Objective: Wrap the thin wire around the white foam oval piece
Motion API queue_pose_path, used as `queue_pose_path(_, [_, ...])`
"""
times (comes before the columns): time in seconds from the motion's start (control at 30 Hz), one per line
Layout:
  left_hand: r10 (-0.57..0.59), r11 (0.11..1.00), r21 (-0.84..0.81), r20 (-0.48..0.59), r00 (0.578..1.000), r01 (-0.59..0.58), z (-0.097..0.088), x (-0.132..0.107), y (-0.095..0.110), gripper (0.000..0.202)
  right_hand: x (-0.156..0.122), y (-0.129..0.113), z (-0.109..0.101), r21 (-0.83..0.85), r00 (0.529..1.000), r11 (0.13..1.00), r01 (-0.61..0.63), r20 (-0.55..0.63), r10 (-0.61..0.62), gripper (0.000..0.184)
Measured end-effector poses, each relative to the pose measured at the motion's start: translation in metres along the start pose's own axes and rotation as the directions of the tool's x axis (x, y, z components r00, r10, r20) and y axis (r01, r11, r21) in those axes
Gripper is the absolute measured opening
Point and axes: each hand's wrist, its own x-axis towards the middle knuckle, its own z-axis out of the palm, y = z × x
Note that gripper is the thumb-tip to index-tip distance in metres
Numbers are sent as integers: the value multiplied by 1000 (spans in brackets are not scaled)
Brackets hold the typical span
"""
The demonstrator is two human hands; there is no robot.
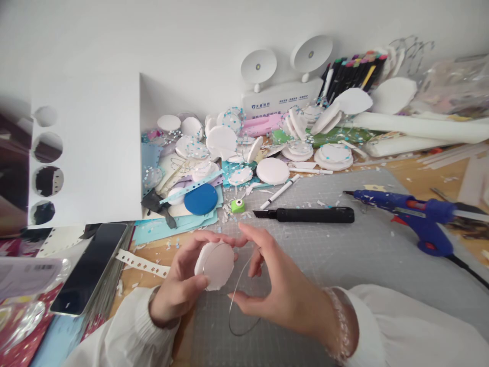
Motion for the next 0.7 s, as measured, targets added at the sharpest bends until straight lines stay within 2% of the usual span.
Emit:
queue_pose_path(0.33, [31, 999, -19, 21, 999, -31, -1, 1, -2, 43, -3, 0, 0, -53, 999, 998, 13, -44, -15, 85])
queue_pose_path(0.57, [25, 999, -23, -4, 1000, -25, -1, 0, -2, 42, -1, -1, 0, 13, 999, 1000, -20, -31, 20, 83])
queue_pose_path(0.7, [33, 999, -25, 18, 999, -33, 0, 1, -3, 44, -1, -1, 0, 5, 999, 1000, -21, -31, 22, 80])
